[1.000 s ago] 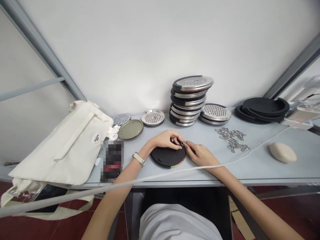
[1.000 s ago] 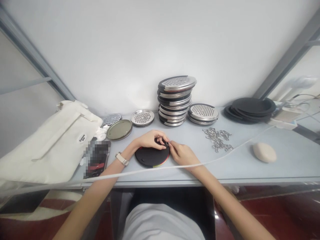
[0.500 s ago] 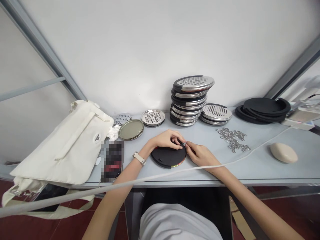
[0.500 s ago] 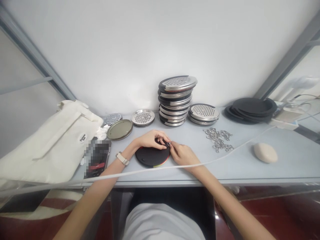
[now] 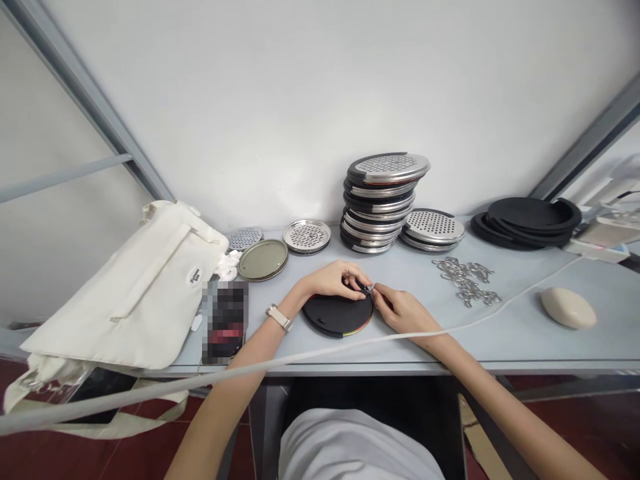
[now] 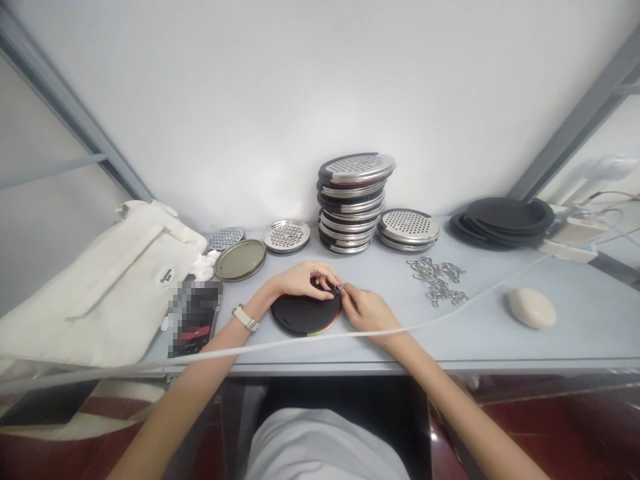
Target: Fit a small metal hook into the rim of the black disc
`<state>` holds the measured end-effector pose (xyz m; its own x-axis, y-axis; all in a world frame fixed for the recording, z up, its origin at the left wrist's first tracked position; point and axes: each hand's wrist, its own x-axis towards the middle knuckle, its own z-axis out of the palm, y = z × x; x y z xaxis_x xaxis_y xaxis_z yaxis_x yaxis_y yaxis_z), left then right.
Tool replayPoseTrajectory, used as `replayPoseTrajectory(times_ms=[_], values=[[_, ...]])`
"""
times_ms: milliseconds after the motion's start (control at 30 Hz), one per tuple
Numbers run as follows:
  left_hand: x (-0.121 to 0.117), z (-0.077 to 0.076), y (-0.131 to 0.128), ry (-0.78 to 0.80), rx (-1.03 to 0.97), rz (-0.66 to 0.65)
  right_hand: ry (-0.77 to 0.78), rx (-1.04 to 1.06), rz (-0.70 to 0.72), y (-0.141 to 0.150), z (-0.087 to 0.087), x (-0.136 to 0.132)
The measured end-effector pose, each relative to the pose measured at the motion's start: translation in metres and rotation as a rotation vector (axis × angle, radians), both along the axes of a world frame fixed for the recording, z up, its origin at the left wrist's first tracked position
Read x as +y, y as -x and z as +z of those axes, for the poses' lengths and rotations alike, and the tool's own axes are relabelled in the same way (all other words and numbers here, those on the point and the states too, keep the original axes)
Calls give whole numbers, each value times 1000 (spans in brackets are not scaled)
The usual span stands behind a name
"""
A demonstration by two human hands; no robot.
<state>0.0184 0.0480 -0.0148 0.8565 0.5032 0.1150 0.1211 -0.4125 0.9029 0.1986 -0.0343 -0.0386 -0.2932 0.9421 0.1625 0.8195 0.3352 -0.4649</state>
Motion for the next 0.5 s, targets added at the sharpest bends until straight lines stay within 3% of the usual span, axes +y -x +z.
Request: replayPoseTrajectory(times_ms=[500], values=[[-1, 2, 0, 2, 23, 3, -14, 41, -3, 0, 3, -1]])
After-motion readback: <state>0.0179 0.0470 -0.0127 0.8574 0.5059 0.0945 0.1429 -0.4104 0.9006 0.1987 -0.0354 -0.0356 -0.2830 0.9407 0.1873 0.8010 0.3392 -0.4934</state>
